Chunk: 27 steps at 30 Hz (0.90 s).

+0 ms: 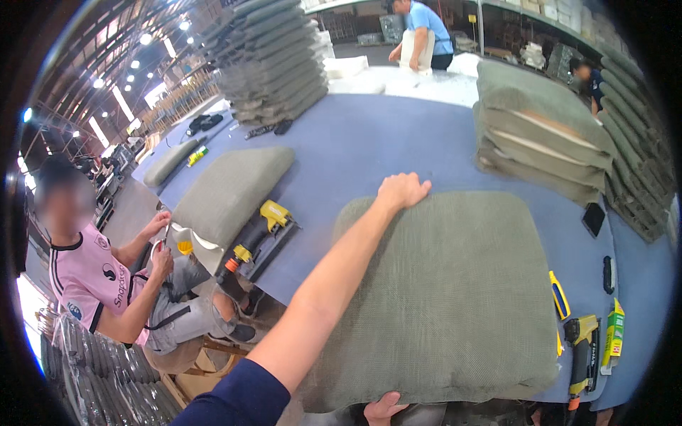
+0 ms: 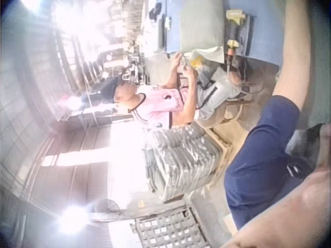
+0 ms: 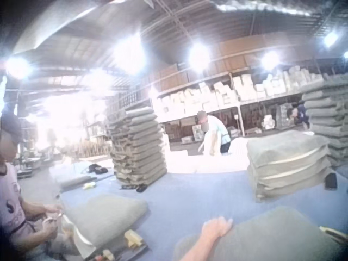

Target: The person folds and staples green fabric-covered cushions at a work table. They repeatedly fold the fabric edges and use a staple gun to secure them, stacking finished cushions on the table. A coworker performs similar tasks nearby.

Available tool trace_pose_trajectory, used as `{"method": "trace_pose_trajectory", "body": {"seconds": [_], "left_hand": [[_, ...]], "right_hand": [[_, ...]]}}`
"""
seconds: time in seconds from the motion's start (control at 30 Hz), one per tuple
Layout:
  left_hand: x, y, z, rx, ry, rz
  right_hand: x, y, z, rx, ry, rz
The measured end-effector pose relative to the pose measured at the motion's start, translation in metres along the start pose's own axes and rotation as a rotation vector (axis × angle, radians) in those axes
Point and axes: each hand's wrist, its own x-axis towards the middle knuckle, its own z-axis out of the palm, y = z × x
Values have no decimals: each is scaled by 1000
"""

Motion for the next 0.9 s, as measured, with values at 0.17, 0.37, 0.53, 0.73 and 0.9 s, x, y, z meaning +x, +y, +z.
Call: {"method": "trace_pose_trajectory", "body": {"seconds": [0.17, 0.37, 0.53, 0.73, 0.9], "left_hand": [[-75, 22, -4, -34, 318, 394], [-163, 34, 7, -52, 372, 526], [-215, 36, 20, -32, 396, 480], [-242, 44, 23, 30, 420, 490], [-242, 34, 25, 71, 422, 476]], "right_hand": [[11, -59, 17, 166, -148, 264], [22, -70, 18, 220, -232, 158], [13, -113, 28, 230, -237, 208], [7, -172, 31, 321, -224, 364], [11, -116, 18, 183, -279, 382]]}}
